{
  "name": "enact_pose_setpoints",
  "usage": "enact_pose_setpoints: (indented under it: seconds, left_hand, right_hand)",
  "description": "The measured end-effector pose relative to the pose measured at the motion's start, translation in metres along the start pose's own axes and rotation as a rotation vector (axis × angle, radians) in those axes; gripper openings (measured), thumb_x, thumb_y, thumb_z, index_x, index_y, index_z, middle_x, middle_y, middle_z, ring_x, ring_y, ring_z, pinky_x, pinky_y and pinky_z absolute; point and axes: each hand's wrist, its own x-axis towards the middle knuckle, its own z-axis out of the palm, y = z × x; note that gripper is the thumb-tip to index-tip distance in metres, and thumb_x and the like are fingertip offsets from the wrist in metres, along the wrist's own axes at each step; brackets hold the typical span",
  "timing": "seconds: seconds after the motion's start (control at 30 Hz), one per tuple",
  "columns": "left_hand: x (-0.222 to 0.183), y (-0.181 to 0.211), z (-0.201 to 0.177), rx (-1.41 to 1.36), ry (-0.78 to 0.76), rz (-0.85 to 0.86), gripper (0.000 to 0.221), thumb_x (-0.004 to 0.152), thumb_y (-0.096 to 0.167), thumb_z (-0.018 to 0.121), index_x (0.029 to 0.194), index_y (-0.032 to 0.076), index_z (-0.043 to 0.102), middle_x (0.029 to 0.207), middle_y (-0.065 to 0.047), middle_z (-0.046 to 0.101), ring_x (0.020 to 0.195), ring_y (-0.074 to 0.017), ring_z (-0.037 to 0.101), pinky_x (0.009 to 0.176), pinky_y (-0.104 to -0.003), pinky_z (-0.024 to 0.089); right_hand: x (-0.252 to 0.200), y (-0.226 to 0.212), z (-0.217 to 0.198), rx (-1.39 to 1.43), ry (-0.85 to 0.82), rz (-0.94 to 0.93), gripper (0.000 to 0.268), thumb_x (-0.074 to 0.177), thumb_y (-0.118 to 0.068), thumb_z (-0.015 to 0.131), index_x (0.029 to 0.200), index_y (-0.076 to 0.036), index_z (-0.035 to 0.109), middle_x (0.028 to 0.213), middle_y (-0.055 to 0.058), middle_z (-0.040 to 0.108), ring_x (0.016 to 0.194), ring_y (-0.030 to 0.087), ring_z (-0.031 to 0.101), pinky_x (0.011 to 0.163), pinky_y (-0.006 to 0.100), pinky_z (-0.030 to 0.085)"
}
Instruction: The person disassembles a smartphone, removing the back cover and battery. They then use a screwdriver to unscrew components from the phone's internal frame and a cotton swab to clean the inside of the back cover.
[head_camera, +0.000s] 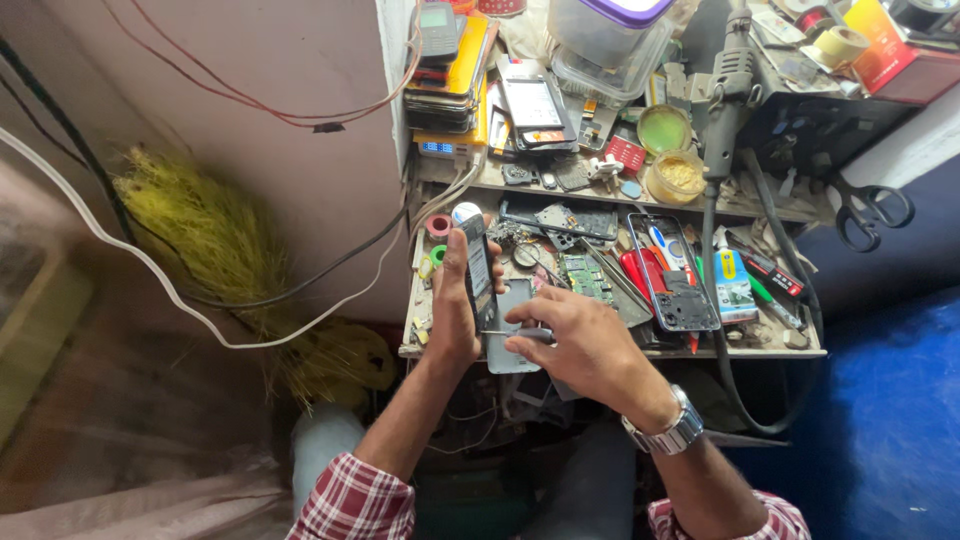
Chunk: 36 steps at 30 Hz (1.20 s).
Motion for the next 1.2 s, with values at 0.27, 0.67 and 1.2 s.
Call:
enact_pose_setpoints:
  seconds: [0.27,0.67,1.2]
  left_hand:
    - [-0.002,0.009,0.001,-0.186,0.06,-0.013,0.066,0.103,0.059,0.049,0.14,0.004,0.052,0.097,-0.003,0.056,0.082,-0.0109,0.056,0.07,-0.026,0.051]
    - [-0.026,0.028,-0.024,-0.244,0.085,-0.078,0.077,0.104,0.068,0.033,0.113,-0.003,0.064,0.093,-0.016,0.068,0.079,-0.025,0.068,0.075,-0.037,0.059]
    - [-0.028,0.042,-0.023,-0.348,0.002,-0.084,0.073,0.108,0.058,0.027,0.139,-0.002,0.054,0.111,-0.019,0.068,0.089,-0.0242,0.067,0.077,-0.039,0.058]
  right_hand:
    - [-0.002,0.013,0.0,0.036,0.0,-0.015,0.021,0.088,-0.028,0.075,0.102,-0.012,0.074,0.093,0.009,0.071,0.082,0.031,0.07,0.071,0.042,0.055]
    - [0.004,0.015,0.016,-0.309,-0.085,0.12,0.023,0.091,-0.038,0.066,0.097,-0.022,0.08,0.09,0.003,0.074,0.083,0.029,0.072,0.071,0.044,0.055]
    - [-0.008,-0.014,-0.004,0.089,0.085,-0.158,0.04,0.09,-0.003,0.065,0.13,-0.002,0.062,0.107,0.016,0.066,0.09,0.032,0.068,0.078,0.041,0.056]
